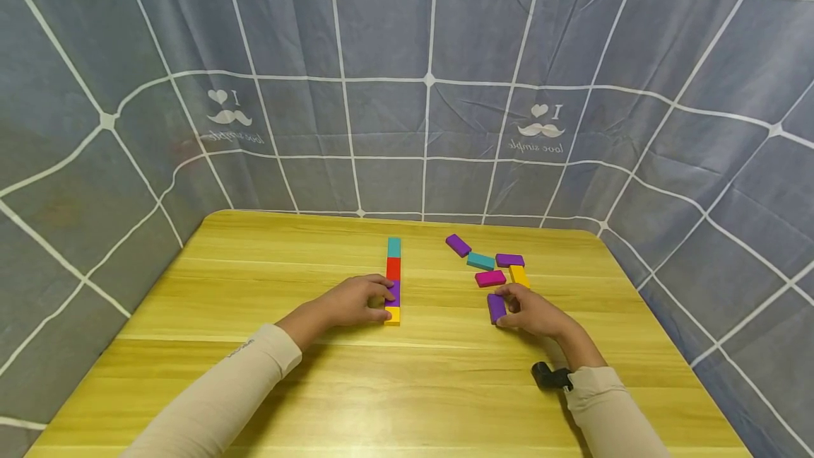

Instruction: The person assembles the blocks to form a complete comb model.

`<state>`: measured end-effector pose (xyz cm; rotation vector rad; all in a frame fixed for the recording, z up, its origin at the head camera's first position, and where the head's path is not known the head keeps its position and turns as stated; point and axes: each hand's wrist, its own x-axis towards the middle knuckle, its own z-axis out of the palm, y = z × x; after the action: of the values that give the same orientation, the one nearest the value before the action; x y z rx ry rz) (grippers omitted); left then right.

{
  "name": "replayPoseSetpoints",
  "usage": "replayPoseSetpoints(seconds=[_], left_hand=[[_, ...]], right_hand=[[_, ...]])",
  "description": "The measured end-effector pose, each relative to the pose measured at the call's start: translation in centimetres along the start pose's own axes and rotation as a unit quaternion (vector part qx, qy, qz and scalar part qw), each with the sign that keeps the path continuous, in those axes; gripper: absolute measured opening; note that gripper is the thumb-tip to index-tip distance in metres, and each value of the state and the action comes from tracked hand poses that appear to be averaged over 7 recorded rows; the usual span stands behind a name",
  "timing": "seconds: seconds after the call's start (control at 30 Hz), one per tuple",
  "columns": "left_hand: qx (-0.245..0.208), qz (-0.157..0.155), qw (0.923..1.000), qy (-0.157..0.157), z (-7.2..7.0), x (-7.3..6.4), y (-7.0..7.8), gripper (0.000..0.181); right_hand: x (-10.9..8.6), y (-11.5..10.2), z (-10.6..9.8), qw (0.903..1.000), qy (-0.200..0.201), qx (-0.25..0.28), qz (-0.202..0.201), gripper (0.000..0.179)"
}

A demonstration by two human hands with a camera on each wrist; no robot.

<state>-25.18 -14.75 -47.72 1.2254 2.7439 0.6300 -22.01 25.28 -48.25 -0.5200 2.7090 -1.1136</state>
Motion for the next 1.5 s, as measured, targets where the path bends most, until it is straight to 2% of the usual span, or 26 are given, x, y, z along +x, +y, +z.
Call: replayPoseSetpoints(seconds=[0.27, 0.47, 0.63, 0.9, 1.23, 1.5], left_hand=[[0.000, 0.002, 1.0000, -0.002, -0.1, -0.1, 0.2, 0.035], [-0.002, 0.006, 1.0000, 0.001, -0.2, -0.2, 0.3, 0.034], [-0.002, 0.005, 1.0000, -0.001, -0.2, -0.2, 0.3, 0.035], [0.000, 0.008, 1.0000, 0.004, -0.1, 0.1, 0.0, 0.034], [0.005, 0.007, 1.0000, 0.004, -0.2, 0.0, -0.1, 0.033], [0.005, 0.012, 0.9999, 0.009, -0.1, 0.1, -0.1, 0.033]], right_hand=[[-0.4, -0.3, 0.5, 0.9997, 0.017, 0.015, -0.002, 0.053], [-0.6, -1.4, 1.2, 0.9994, 0.020, 0.024, -0.011, 0.053], [-0.4, -2.7, 1.8, 0.9991, 0.023, 0.033, -0.012, 0.054], [0.3, -5.5, 3.0, 0.9987, 0.026, 0.024, -0.037, 0.053], [1.3, -9.0, 6.1, 0.9985, 0.017, 0.040, -0.035, 0.056], [2.4, -11.1, 8.9, 0.9982, -0.014, 0.029, -0.050, 0.053]])
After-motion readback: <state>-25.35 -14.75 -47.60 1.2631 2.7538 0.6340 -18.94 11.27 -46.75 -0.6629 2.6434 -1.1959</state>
